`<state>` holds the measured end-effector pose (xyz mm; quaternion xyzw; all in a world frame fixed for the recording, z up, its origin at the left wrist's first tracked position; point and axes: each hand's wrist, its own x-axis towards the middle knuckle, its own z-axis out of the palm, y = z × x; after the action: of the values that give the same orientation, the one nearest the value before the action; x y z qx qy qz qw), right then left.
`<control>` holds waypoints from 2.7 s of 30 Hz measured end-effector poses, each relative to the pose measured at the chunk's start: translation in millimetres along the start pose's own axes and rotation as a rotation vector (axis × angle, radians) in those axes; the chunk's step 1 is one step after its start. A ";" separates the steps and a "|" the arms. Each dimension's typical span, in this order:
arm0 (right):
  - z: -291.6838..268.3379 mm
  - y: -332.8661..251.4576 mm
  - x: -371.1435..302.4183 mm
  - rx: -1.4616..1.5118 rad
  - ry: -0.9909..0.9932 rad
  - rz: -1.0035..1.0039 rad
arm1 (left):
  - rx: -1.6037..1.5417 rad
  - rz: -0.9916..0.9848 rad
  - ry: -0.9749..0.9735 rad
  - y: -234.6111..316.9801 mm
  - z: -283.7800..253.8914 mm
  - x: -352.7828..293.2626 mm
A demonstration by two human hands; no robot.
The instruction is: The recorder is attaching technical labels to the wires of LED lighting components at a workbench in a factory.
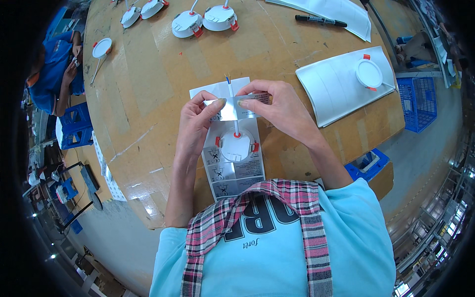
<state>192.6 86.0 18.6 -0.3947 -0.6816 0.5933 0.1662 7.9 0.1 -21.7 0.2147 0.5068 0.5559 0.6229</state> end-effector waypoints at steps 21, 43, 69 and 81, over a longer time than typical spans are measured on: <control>3.2 15.8 1.8 0.266 -0.037 0.015 | -0.169 -0.025 -0.166 0.9 1.0 -3.5; -4.2 16.0 8.1 -0.002 0.035 -0.251 | 0.056 -0.086 -0.168 7.3 4.0 -4.8; -1.7 14.6 -1.2 0.187 0.008 -0.203 | 0.993 0.595 0.040 -20.0 5.3 -45.6; 19.0 -3.4 -29.2 -0.048 0.324 -0.085 | 1.151 0.722 0.196 -4.1 27.0 -49.2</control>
<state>196.7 51.7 24.3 -0.4599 -0.6760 0.4979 0.2891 39.8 -37.8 4.9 0.6157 0.6721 0.3878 0.1368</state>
